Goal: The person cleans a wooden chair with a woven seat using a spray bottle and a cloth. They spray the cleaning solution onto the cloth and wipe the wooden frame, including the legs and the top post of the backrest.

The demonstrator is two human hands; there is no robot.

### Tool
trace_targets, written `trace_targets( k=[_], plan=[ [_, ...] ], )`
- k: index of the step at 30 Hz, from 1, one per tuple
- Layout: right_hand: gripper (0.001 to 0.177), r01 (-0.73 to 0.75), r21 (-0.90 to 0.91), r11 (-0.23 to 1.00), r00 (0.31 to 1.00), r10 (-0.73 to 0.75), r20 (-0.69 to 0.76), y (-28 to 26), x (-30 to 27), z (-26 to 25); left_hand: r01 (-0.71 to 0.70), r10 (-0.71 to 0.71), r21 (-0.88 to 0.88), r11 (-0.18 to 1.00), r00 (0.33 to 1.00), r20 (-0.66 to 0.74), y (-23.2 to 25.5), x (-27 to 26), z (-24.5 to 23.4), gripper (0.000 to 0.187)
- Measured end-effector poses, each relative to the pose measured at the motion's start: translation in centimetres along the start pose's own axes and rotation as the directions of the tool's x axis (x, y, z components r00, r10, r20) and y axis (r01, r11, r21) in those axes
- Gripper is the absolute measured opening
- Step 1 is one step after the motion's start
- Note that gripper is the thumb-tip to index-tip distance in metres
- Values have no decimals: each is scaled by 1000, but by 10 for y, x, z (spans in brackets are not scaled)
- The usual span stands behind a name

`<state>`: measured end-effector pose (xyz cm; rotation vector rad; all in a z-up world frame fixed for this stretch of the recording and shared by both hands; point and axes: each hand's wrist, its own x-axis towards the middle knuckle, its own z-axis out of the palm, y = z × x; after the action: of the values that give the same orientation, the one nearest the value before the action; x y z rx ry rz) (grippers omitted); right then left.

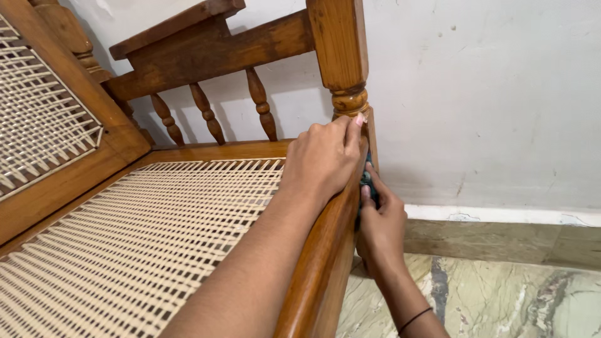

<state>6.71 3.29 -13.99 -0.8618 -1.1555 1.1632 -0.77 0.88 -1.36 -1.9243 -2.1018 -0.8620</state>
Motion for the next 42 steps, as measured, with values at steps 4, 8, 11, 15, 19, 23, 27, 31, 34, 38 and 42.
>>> trace_targets(
  k=[4,8,11,15,19,23,27,31,34,38,42],
  plan=[
    [43,-62,173,983,998,59,26,-5,-5,4,-34,35,15,999,998,-44,-1,0,0,50],
    [40,-142,238,961,990,138,33,-18,-27,-3,-94,97,53,994,993,-60,-1,1,3,46],
    [41,-133,215,968,988,113,104,-34,-35,-20,-211,221,112,971,971,-94,-2,-1,4,39],
    [41,-259,178,949,958,229,172,-53,-35,-62,-469,506,307,828,861,-49,6,-2,5,36],
    [35,-216,322,922,975,189,114,-53,-29,-106,-559,548,100,823,828,124,40,-24,20,43],
    [41,-218,377,900,973,172,153,-48,-31,-155,-440,480,-196,876,765,429,98,-65,45,60],
    [33,-236,190,953,966,208,155,-44,-45,-209,-366,403,-205,908,624,669,124,-84,54,90],
    [40,-320,32,947,947,320,16,-36,-59,-239,-517,543,-224,826,623,563,128,-107,90,93],
    [38,-166,-284,944,986,158,-50,-18,-66,-262,-517,518,-188,835,622,587,134,-122,120,97],
    [42,-18,-704,710,999,-21,-47,18,-69,-302,-568,558,-158,807,648,518,124,-139,137,76],
    [58,-89,-936,340,977,-153,-149,54,-89,-331,-615,606,-153,774,648,461,117,-150,144,59]
  ],
)
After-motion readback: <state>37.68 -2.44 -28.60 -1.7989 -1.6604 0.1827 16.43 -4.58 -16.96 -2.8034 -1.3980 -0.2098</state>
